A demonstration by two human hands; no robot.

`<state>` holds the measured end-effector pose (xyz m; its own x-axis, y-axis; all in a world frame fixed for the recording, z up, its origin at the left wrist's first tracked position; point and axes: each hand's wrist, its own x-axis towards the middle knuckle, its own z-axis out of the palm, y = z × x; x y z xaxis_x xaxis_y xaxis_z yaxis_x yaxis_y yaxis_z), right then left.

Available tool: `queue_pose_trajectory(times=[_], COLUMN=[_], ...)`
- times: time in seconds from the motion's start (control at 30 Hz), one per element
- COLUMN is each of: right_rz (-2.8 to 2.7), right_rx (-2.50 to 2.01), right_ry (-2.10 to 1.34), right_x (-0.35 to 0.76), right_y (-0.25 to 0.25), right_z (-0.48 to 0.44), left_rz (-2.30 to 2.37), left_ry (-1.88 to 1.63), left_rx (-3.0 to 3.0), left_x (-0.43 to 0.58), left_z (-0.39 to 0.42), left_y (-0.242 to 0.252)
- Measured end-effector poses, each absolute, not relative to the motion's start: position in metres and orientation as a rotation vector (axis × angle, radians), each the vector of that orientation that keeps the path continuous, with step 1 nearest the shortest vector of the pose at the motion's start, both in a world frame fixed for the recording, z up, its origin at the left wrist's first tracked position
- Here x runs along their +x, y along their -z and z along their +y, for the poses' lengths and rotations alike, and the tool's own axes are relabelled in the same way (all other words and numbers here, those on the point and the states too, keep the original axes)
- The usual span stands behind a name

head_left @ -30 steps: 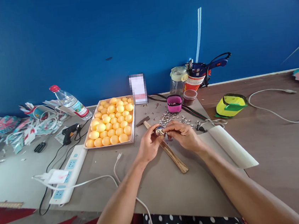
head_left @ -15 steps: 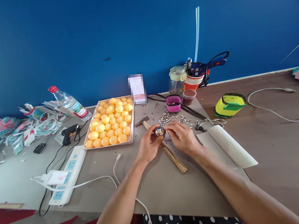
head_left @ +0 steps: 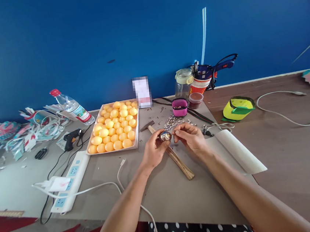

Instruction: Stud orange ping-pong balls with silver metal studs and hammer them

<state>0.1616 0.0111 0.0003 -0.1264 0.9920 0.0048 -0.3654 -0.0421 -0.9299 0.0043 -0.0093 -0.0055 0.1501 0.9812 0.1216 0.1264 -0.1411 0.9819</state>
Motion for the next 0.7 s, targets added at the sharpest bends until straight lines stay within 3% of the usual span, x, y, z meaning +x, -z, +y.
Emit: queue_pose_trajectory(times=[0.33, 0.7], right_rz=[-0.866, -1.281], right_rx=[-0.875, -1.011], right_ry=[-1.605, -1.252], right_x=[0.159, 0.159], right_y=[-0.003, 0.008], right_z=[0.012, 0.012], left_rz=[1.201, 1.151], left_ry=[-1.102, -1.14], left_rx=[1.542, 1.423], left_x=[0.003, 0.003], left_z=[-0.01, -0.009], left_y=[-0.001, 0.009])
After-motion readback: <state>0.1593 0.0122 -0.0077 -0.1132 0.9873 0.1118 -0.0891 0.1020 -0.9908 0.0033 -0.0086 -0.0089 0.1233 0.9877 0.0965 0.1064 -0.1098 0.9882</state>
